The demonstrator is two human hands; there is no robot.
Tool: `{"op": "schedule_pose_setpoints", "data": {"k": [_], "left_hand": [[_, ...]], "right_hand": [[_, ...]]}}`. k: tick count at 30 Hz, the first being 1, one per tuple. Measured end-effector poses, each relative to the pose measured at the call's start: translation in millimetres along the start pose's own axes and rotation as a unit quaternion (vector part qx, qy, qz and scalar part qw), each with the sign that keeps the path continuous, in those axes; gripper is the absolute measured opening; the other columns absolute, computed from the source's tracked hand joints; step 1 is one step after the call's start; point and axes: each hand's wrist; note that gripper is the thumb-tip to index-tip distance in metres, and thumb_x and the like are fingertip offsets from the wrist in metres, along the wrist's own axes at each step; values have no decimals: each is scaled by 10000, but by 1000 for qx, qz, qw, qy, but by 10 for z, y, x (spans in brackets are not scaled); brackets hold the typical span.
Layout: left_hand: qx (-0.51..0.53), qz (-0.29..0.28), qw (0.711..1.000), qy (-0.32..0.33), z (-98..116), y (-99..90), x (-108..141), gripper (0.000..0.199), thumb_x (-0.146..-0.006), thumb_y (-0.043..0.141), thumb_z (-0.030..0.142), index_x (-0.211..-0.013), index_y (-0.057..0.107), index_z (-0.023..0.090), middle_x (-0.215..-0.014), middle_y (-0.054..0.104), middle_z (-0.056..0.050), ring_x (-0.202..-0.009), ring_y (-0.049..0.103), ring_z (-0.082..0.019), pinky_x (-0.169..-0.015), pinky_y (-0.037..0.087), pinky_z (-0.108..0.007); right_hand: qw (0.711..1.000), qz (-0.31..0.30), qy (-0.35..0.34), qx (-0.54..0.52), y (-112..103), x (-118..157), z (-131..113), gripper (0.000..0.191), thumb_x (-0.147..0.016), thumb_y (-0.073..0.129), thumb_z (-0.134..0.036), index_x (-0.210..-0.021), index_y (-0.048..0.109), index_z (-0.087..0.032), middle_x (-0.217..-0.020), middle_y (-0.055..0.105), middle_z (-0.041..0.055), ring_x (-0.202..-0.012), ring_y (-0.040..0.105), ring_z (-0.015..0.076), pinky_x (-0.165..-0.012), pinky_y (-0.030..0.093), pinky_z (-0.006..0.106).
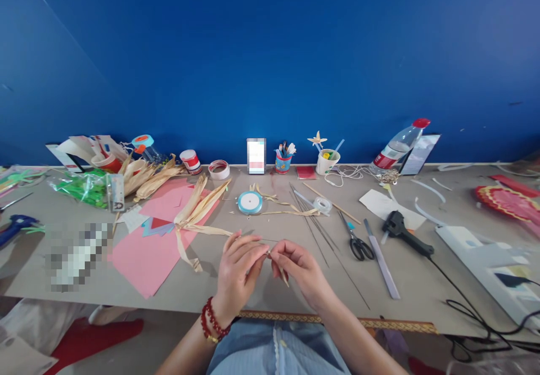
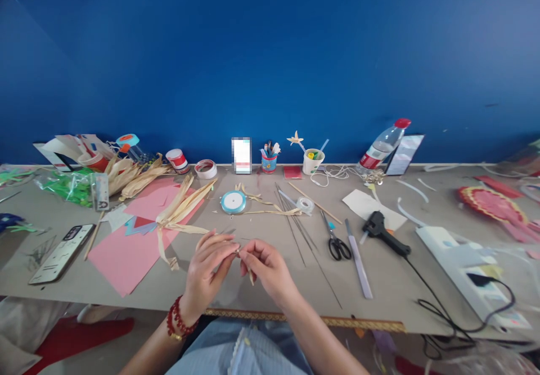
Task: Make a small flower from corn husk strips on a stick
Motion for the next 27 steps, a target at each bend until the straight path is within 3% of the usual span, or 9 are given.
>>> {"op": "schedule_pose_setpoints", "data": {"k": [6, 13, 18, 27], "left_hand": [[26, 0, 1000, -4, 14, 15, -1, 254, -884, 580, 41, -1023, 649, 242, -915, 760, -9, -959, 680, -188, -1108, 331, -490], [153, 28, 984, -92, 44, 64, 41, 148, -915, 573, 121, -964, 656, 232, -923, 726, -31, -912, 673, -185, -1098, 371, -483], [222, 33, 964, -141, 56, 66, 25, 96, -923, 579, 175, -921, 670, 207, -905, 707, -62, -928, 659, -209, -901, 503, -375], [289, 19, 938, -193, 120, 18, -15, 179, -943, 549, 242, -803, 639, 178, -808, 638, -59, -836, 612, -203, -806, 490, -332]], "right_hand": [[1000, -14, 10, 5, -28, 2, 29, 333, -863, 654, -477, -743, 565, -179, -580, 569, -27, -516, 434, 96, -513, 344, 231], [1000, -8, -24, 6, -4, 16, 67, 315, -878, 636, -458, -748, 561, -181, -587, 548, -33, -542, 429, 103, -545, 335, 244], [999, 7, -34, -2, 37, 26, 22, 328, -865, 650, -471, -740, 561, -181, -588, 531, -37, -544, 427, 103, -545, 335, 244], [999, 7, -37, -34, 79, 23, 36, 324, -860, 668, -467, -736, 573, -183, -583, 548, -29, -536, 443, 104, -551, 363, 247]]}}
Point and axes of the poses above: each hand's wrist, its own x-axis away from the middle knuckle, its own y-axis out of the palm, z = x × y
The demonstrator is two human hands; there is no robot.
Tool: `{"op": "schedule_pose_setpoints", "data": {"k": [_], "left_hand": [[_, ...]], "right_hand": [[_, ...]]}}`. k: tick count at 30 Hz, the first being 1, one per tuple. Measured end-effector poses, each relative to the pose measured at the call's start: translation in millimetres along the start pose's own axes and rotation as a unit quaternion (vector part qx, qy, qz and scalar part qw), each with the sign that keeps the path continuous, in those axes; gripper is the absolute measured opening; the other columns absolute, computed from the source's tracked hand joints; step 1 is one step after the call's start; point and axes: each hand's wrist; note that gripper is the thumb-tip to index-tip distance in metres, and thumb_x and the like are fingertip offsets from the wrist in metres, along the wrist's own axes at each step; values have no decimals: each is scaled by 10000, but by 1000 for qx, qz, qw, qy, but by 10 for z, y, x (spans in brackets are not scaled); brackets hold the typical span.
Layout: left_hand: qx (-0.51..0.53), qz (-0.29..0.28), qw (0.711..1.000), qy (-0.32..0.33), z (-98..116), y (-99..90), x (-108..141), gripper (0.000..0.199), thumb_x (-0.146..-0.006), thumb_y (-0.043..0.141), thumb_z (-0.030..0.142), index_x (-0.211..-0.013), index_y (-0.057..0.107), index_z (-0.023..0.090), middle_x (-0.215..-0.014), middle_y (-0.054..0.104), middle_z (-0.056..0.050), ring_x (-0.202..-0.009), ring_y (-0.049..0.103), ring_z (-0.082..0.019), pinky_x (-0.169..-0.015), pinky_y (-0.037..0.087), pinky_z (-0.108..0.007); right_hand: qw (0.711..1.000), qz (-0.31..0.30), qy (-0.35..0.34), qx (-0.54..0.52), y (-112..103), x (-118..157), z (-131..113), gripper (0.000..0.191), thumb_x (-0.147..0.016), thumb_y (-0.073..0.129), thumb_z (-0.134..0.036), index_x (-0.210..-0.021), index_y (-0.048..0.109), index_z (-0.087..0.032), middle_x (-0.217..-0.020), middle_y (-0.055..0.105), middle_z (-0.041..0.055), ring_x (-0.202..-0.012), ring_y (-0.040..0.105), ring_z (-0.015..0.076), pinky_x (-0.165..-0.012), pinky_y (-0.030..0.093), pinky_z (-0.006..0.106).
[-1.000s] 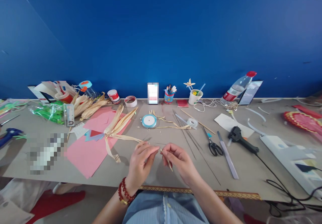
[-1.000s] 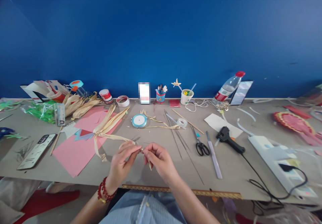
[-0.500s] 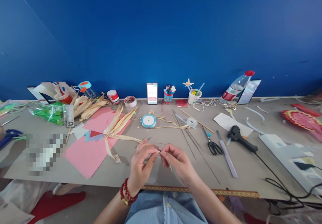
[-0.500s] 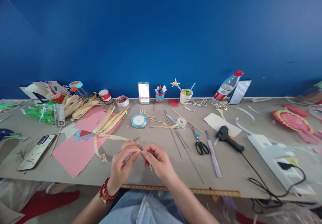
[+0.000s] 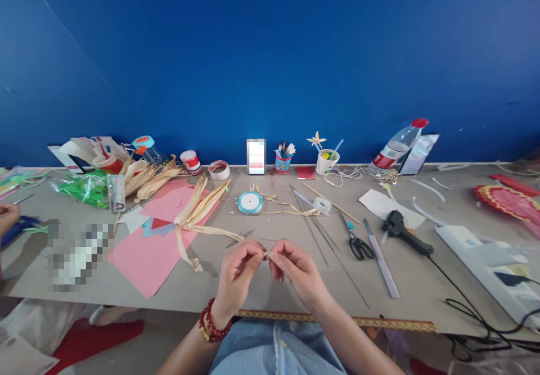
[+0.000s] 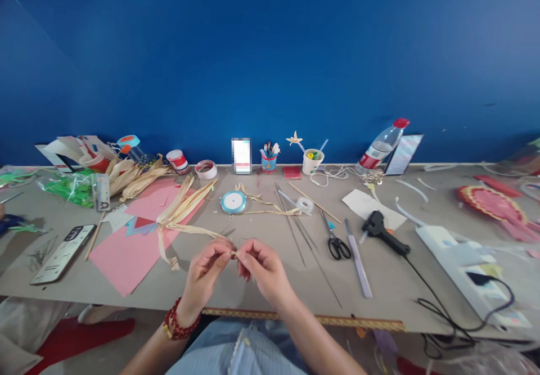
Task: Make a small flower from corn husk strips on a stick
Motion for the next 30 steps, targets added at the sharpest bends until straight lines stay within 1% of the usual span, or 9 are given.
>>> {"op": "schedule_pose_setpoints", "data": {"k": [3, 8, 13, 16, 19, 22, 25, 28, 30], "left_hand": [[22, -9, 999, -22, 31, 2, 8, 227, -953, 527, 255, -765, 624, 173, -771, 610, -48, -795, 590, -192, -774, 475, -320], [45, -18, 998, -36, 83, 14, 4, 255, -963, 509, 268, -746, 605, 175, -737, 586, -31, -750, 567, -179, -752, 459, -312], [50, -10, 998, -27, 99, 32, 2, 248, -962, 512, 251, -747, 610, 174, -739, 589, -28, -753, 566, -174, -756, 459, -308], [40, 8, 999, -22, 83, 36, 10, 228, -956, 525, 238, -758, 618, 176, -754, 604, -29, -771, 579, -173, -765, 470, -305], [6, 26, 1000, -7, 43, 32, 15, 172, -930, 574, 231, -786, 652, 180, -806, 651, -43, -834, 618, -191, -797, 492, -314], [-27, 28, 999, 12, -11, 28, 7, 113, -906, 611, 229, -835, 688, 187, -853, 691, -61, -889, 647, -209, -806, 517, -326], [-40, 32, 998, 23, -60, 27, -5, 96, -896, 625, 228, -854, 703, 191, -878, 707, -72, -903, 659, -215, -806, 530, -338], [-16, 36, 999, 13, -92, 36, -7, 102, -896, 625, 218, -844, 708, 189, -892, 705, -72, -924, 656, -212, -819, 528, -335], [28, 41, 999, -11, -102, 59, 0, 114, -898, 623, 218, -828, 707, 186, -894, 696, -69, -929, 649, -208, -814, 528, -327]], "right_hand": [[1000, 0, 6, -28, 16, -1, 29, 313, -854, 681, -456, -744, 576, -183, -579, 560, -28, -531, 457, 102, -546, 369, 243], [997, 0, 12, -77, 47, 5, 34, 317, -842, 702, -453, -742, 574, -181, -575, 576, -25, -530, 490, 99, -543, 382, 235], [993, 2, 27, -110, 78, 8, 31, 322, -824, 727, -451, -743, 571, -181, -584, 605, -15, -526, 512, 99, -533, 389, 227], [992, 6, 34, -121, 84, 11, 38, 335, -818, 729, -465, -742, 564, -184, -581, 608, -15, -506, 507, 97, -528, 395, 230], [994, 11, 23, -108, 67, 17, 51, 322, -826, 724, -461, -755, 574, -185, -610, 630, -1, -534, 531, 110, -552, 416, 241], [996, 16, 11, -84, 43, 25, 80, 301, -841, 712, -451, -772, 589, -185, -665, 659, 16, -576, 556, 120, -580, 434, 249], [998, 27, 1, -57, 32, 34, 122, 301, -843, 706, -464, -780, 600, -189, -700, 666, 20, -607, 570, 131, -613, 457, 264], [999, 37, -17, -24, 28, 40, 152, 309, -847, 693, -484, -790, 613, -191, -719, 668, 19, -634, 578, 138, -640, 472, 270], [999, 41, -25, 5, 27, 39, 158, 309, -856, 682, -485, -792, 624, -188, -730, 672, 23, -650, 584, 141, -648, 476, 268]]}}
Point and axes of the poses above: each hand's wrist, its own x-axis away from the middle knuckle, its own y-axis out of the palm, z = x × y
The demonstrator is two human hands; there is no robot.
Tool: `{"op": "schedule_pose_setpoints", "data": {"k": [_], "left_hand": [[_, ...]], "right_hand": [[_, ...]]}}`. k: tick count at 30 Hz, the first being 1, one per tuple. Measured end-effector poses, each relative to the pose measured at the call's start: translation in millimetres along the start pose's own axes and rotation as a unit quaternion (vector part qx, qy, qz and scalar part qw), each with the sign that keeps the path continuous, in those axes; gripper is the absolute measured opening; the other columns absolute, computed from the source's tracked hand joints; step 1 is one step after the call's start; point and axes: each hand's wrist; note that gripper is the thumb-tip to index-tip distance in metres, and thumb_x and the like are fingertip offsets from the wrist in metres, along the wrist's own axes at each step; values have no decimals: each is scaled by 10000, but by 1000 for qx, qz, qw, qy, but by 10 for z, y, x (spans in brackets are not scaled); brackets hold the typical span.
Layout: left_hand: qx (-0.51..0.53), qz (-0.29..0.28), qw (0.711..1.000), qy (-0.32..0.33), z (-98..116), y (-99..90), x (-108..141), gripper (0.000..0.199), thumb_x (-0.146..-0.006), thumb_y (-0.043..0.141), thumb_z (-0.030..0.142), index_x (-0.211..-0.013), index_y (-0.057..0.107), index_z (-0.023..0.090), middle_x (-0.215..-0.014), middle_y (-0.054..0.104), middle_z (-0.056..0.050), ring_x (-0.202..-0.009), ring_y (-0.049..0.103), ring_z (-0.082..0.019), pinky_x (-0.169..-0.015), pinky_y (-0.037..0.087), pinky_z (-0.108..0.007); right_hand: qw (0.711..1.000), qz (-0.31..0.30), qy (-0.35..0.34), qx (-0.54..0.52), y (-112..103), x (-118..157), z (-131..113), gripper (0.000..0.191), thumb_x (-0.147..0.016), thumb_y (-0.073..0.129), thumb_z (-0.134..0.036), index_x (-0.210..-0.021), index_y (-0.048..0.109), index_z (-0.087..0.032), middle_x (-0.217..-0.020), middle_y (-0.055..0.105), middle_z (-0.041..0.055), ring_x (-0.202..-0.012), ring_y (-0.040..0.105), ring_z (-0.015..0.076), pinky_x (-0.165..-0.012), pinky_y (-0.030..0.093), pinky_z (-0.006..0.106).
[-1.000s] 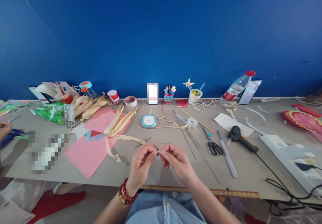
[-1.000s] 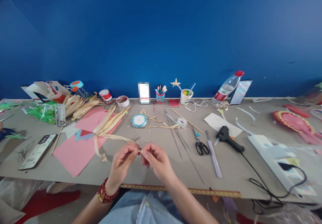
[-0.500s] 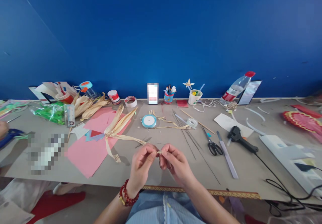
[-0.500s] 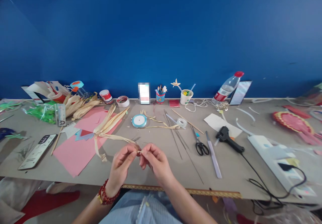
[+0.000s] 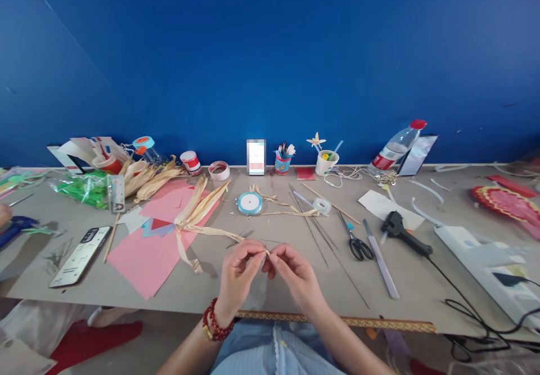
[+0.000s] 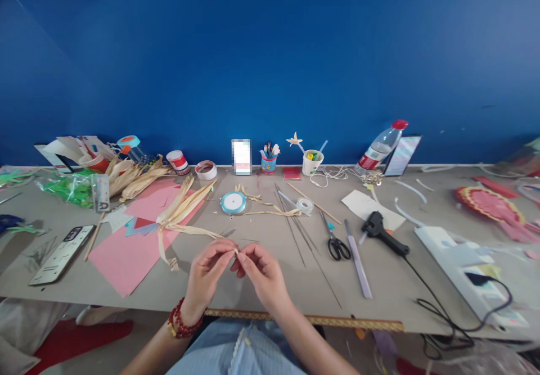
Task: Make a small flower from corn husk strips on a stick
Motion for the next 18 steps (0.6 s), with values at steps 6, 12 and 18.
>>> {"op": "schedule_pose_setpoints", "data": {"k": [6, 12, 18], "left_hand": [[190, 46, 973, -125, -14, 144, 61, 150, -876, 650, 276, -776, 682, 169, -965, 673, -53, -637, 576, -106, -553, 482, -243], [268, 52, 942, -197, -34, 178, 84, 162, -836, 699, 301, -757, 701, 158, -1033, 717, -77, -567, 534, -73, -567, 463, -249], [259, 38, 944, -199, -40, 158, 82, 143, -836, 706, 298, -788, 700, 164, -968, 721, -69, -647, 588, -113, -611, 485, -260]], "right_hand": [[1000, -19, -10, 6, 52, -23, 0, 327, -869, 663, -485, -755, 637, -180, -694, 647, 17, -662, 594, 148, -659, 488, 272], [1000, -13, 5, -26, 116, -33, 31, 379, -844, 678, -510, -669, 584, -187, -631, 621, -4, -626, 576, 141, -659, 488, 271], [998, -14, -25, 55, 44, -32, 108, 360, -901, 601, -493, -701, 601, -194, -675, 623, 6, -669, 586, 159, -663, 476, 274]]}}
Point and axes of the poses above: each hand's wrist, its own x-axis away from the middle knuckle, its own y-axis out of the palm, z = x × y
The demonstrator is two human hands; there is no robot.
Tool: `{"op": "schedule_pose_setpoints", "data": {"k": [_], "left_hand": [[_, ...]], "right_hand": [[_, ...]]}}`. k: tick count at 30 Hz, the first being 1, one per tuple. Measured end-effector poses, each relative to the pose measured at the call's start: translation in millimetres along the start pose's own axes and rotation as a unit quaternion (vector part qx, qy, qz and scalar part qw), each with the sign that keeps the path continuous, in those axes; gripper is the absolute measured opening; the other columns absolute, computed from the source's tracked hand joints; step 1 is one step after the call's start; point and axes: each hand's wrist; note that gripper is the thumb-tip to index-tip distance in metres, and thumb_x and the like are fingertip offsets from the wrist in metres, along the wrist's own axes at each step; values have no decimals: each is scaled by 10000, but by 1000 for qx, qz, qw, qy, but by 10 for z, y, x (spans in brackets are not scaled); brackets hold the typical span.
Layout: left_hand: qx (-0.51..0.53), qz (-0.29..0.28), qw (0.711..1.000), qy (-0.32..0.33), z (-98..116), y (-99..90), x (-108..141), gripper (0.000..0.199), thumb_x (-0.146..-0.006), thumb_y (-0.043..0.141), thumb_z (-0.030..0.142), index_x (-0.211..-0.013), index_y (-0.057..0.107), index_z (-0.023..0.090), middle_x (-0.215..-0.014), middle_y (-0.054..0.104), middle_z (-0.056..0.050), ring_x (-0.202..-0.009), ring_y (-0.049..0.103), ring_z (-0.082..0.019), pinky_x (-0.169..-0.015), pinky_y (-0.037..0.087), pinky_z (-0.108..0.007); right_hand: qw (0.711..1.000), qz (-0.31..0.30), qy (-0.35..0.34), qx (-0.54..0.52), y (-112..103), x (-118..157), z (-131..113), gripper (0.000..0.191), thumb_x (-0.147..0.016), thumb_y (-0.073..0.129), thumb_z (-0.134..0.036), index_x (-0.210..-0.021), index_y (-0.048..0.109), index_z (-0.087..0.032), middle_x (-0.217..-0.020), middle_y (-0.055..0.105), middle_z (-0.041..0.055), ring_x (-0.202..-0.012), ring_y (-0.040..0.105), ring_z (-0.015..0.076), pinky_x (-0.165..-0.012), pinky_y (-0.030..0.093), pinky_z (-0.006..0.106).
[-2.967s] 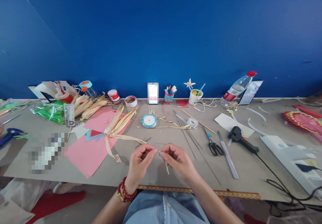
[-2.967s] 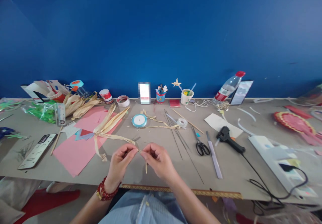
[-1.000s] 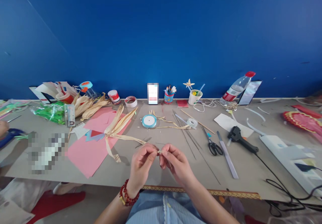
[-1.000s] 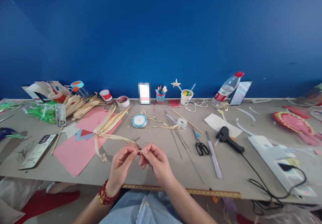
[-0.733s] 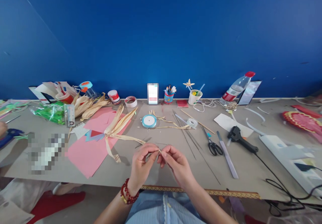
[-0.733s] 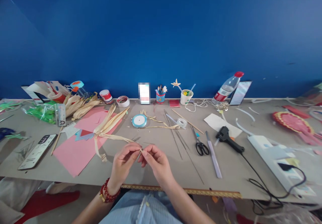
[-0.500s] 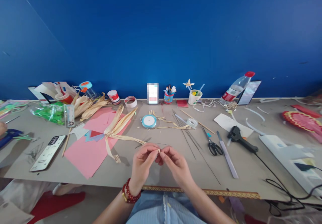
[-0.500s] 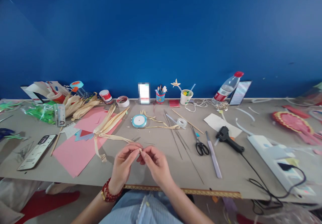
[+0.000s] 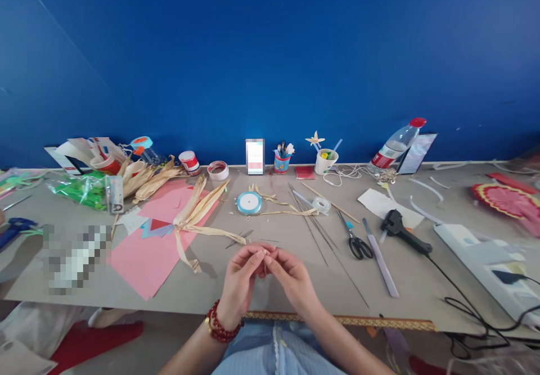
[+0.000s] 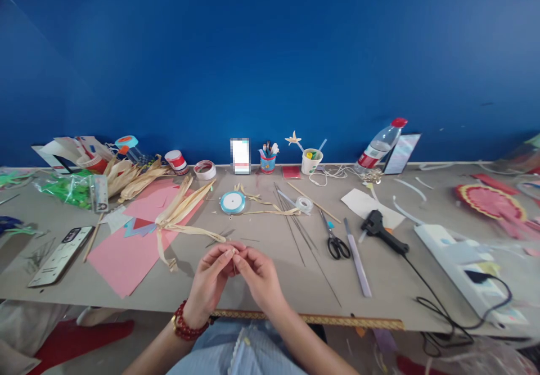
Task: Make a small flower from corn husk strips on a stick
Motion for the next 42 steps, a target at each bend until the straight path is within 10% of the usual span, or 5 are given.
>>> {"op": "schedule_pose_setpoints", "data": {"k": [6, 13, 29, 37, 42], "left_hand": [[-121, -11, 987, 110, 54, -7, -23, 134, -895, 641, 290, -846, 678, 172, -940, 681, -57, -908, 637, -182, -854, 515, -322], [-164, -17, 981, 102, 27, -73, -12, 153, -918, 604, 314, -886, 646, 171, -910, 634, -39, -578, 542, -83, -471, 436, -195], [-231, 10, 962, 147, 9, -111, 17, 124, -910, 618, 280, -842, 656, 184, -944, 630, -44, -653, 518, -99, -597, 451, -224], [-125, 13, 991, 49, 42, -16, -34, 196, -915, 603, 368, -849, 605, 183, -658, 504, 35, -502, 344, -58, -467, 278, -194], [-68, 11, 998, 4, 14, -63, -55, 241, -910, 604, 399, -817, 540, 187, -596, 389, 69, -484, 260, -51, -452, 203, -190]], "right_hand": [[965, 57, -126, 222, -133, 42, -79, 80, -916, 610, -292, -947, 641, -225, -869, 683, 43, -779, 624, 186, -730, 483, 292], [942, 47, -209, 259, -136, 38, -217, 150, -915, 573, -169, -966, 677, -265, -865, 709, 50, -810, 654, 206, -749, 507, 316], [862, 41, -346, 368, -131, -3, -227, 211, -909, 532, -98, -989, 675, -233, -871, 749, 58, -812, 697, 170, -750, 563, 284], [896, 65, -229, 373, -357, -55, -135, 212, -964, 485, -232, -1109, 639, -214, -933, 722, 48, -750, 684, 143, -692, 542, 230], [743, 117, -32, 658, -955, -311, -118, 223, -961, 473, -268, -1045, 656, -172, -1075, 701, 99, -816, 684, 195, -712, 490, 274]]}}
Point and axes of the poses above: each hand's wrist, its own x-axis away from the middle knuckle, its own y-axis out of the palm, z = x × y
